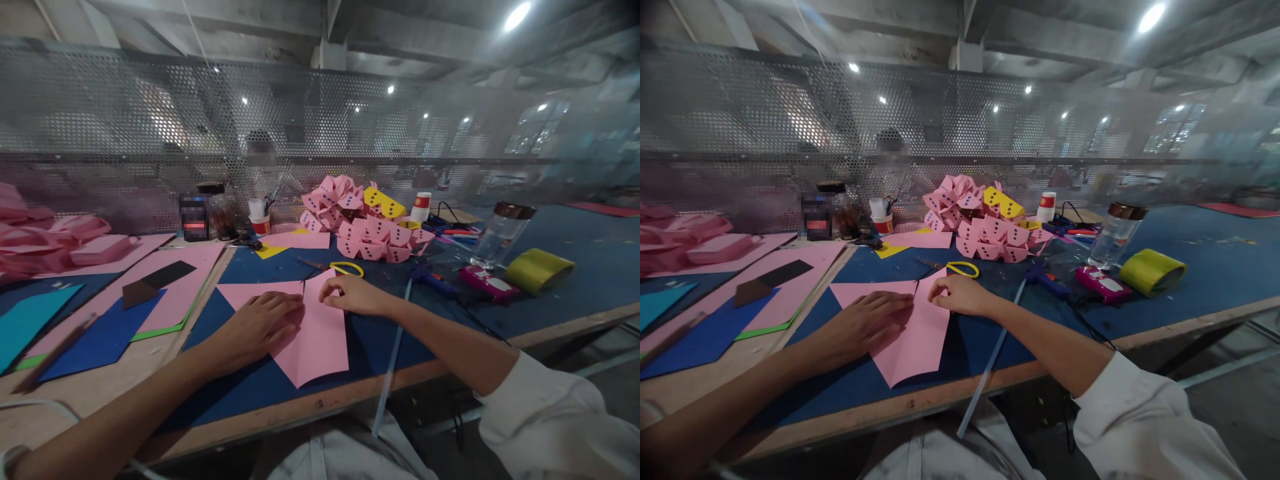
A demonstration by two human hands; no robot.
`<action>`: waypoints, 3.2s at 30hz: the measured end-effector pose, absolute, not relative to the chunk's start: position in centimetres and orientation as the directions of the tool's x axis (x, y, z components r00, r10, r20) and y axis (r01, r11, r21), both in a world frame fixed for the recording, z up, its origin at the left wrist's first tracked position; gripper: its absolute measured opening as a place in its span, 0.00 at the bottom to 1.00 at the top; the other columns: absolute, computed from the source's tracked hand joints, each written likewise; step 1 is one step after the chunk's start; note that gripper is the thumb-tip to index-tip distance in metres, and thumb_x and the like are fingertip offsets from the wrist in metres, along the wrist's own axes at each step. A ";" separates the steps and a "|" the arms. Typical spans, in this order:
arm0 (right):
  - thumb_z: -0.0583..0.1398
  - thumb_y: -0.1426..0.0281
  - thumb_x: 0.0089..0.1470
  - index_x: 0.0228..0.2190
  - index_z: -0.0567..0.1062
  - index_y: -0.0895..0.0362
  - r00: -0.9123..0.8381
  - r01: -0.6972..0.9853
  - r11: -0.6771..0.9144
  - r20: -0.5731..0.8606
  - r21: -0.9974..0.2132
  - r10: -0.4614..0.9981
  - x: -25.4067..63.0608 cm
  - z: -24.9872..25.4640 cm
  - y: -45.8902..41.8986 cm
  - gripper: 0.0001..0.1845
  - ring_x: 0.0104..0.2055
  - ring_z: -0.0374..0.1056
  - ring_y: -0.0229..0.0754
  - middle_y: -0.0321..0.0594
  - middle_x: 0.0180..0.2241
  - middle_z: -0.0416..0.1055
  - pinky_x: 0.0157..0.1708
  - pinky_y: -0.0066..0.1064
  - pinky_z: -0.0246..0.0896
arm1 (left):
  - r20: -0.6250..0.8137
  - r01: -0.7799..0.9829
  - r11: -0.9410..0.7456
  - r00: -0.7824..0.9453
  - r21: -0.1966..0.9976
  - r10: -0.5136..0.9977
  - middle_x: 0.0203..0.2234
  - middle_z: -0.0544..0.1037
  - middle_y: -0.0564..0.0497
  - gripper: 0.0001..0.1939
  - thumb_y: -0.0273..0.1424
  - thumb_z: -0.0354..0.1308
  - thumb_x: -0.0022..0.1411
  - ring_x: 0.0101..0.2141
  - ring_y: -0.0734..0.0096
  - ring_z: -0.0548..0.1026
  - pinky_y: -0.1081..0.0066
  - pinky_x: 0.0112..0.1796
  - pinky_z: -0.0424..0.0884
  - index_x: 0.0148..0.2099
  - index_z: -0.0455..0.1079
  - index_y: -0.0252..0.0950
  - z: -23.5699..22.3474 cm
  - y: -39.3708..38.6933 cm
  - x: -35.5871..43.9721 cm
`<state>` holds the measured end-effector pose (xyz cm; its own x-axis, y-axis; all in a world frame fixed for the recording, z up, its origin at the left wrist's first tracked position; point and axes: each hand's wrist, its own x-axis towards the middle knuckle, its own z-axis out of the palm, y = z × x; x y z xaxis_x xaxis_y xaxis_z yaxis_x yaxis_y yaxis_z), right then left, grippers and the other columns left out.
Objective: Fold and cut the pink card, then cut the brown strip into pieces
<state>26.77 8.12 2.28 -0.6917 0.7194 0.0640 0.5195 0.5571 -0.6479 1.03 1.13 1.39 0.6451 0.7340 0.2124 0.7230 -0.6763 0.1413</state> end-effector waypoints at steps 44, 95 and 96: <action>0.60 0.72 0.49 0.36 0.78 0.58 -0.767 0.488 0.617 0.034 -0.617 0.640 27.1 2.5 8.2 0.10 0.33 0.68 0.38 0.38 0.34 0.76 0.31 0.26 0.56 | 0.290 0.620 -0.750 0.692 0.229 0.661 0.53 0.73 0.46 0.17 0.35 0.50 0.68 0.53 0.62 0.69 0.62 0.53 0.67 0.58 0.66 0.42 1.6 1.0 1.3; 0.62 0.71 0.50 0.37 0.77 0.58 -0.804 0.412 0.630 0.062 -0.658 0.591 27.0 2.8 8.1 0.11 0.36 0.68 0.36 0.37 0.37 0.76 0.34 0.24 0.57 | 0.353 0.630 -0.744 0.659 0.223 0.664 0.47 0.76 0.47 0.12 0.34 0.54 0.66 0.48 0.65 0.72 0.67 0.48 0.70 0.50 0.72 0.41 1.7 1.0 1.3; 0.61 0.71 0.50 0.37 0.77 0.58 -0.804 0.417 0.632 0.059 -0.653 0.592 27.0 2.8 8.1 0.10 0.35 0.68 0.36 0.37 0.36 0.76 0.33 0.24 0.57 | 0.355 0.628 -0.744 0.658 0.228 0.665 0.47 0.76 0.47 0.12 0.34 0.54 0.66 0.47 0.64 0.72 0.66 0.47 0.70 0.49 0.73 0.41 1.7 1.0 1.2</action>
